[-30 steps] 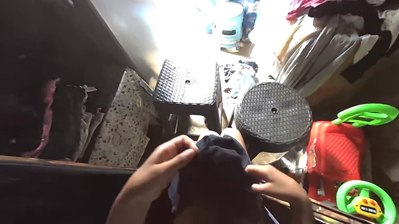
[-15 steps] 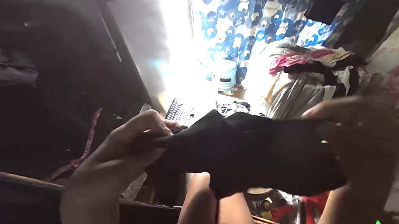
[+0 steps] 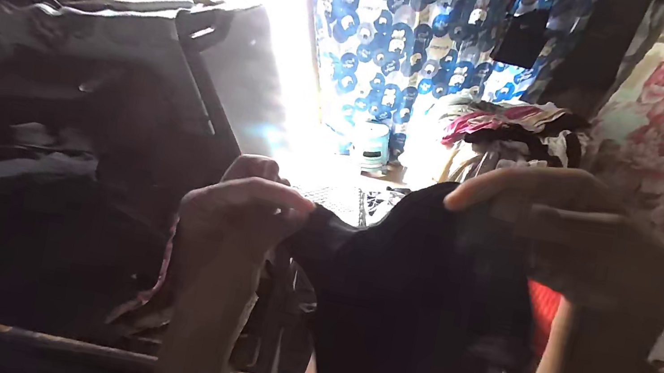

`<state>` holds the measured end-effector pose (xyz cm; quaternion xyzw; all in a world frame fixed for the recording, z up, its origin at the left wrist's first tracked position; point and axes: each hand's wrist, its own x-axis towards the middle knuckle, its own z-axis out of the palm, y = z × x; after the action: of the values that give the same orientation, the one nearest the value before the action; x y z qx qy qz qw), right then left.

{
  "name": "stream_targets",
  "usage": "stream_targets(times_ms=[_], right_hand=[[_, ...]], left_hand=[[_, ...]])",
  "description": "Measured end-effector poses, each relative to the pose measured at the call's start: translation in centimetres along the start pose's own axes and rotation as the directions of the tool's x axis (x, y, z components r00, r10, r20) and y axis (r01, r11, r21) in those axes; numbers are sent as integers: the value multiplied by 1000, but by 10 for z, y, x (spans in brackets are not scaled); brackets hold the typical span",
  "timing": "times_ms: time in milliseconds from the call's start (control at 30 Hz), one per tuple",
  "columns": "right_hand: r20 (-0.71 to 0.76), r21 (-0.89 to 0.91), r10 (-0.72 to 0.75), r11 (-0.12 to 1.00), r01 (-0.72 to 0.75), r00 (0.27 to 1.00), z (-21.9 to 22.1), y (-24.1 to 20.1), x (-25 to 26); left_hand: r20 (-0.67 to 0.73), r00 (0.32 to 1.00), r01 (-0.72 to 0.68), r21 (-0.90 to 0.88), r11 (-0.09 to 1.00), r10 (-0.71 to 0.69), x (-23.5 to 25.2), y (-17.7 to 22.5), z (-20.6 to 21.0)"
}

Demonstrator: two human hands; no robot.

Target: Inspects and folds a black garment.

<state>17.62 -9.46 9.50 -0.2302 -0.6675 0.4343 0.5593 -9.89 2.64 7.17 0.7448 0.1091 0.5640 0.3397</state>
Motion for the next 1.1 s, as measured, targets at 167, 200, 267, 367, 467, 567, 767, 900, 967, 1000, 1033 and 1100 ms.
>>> stream_targets(times_ms=[167,200,267,367,467,567,767,900,967,1000,1033,1100], right_hand=[[-23,0,59,998,-59,998,31,7,18],[-29,-8,63,998,-63,998,31,8,20],[-53,-37,28,999,-30,998,26,12,23],[-172,-174,-56,984,26,984,12,17,27],[-133,-192,-137,975,110,982,-16,20,22],[-28,-195,-189,964,180,982,-42,16,21],[-90,-93,-50,995,42,995,-53,36,35],[-132,64,137,989,-129,982,-5,50,58],[-111,40,153,988,-150,982,2,52,65],[-120,-51,135,989,-142,984,1,51,66],[-125,-196,81,975,-104,989,-2,51,67],[-78,-519,-52,855,4,996,-13,53,68]], left_hand=[[236,962,76,260,963,-140,4,18,17],[321,918,156,250,956,-233,3,10,17],[448,847,255,129,958,-286,-5,-16,21],[335,908,177,237,955,-251,-18,-45,26],[44,999,-25,443,896,6,-21,-54,22],[86,966,-259,240,936,246,-11,-52,8],[153,984,-148,427,892,90,30,-44,-11],[144,982,22,547,837,-120,34,-11,30],[144,983,9,578,816,-113,37,-11,40],[151,983,-6,585,811,-101,39,-14,39],[163,983,-21,573,819,-89,42,-17,37],[197,979,-55,490,870,-49,47,-24,30]])
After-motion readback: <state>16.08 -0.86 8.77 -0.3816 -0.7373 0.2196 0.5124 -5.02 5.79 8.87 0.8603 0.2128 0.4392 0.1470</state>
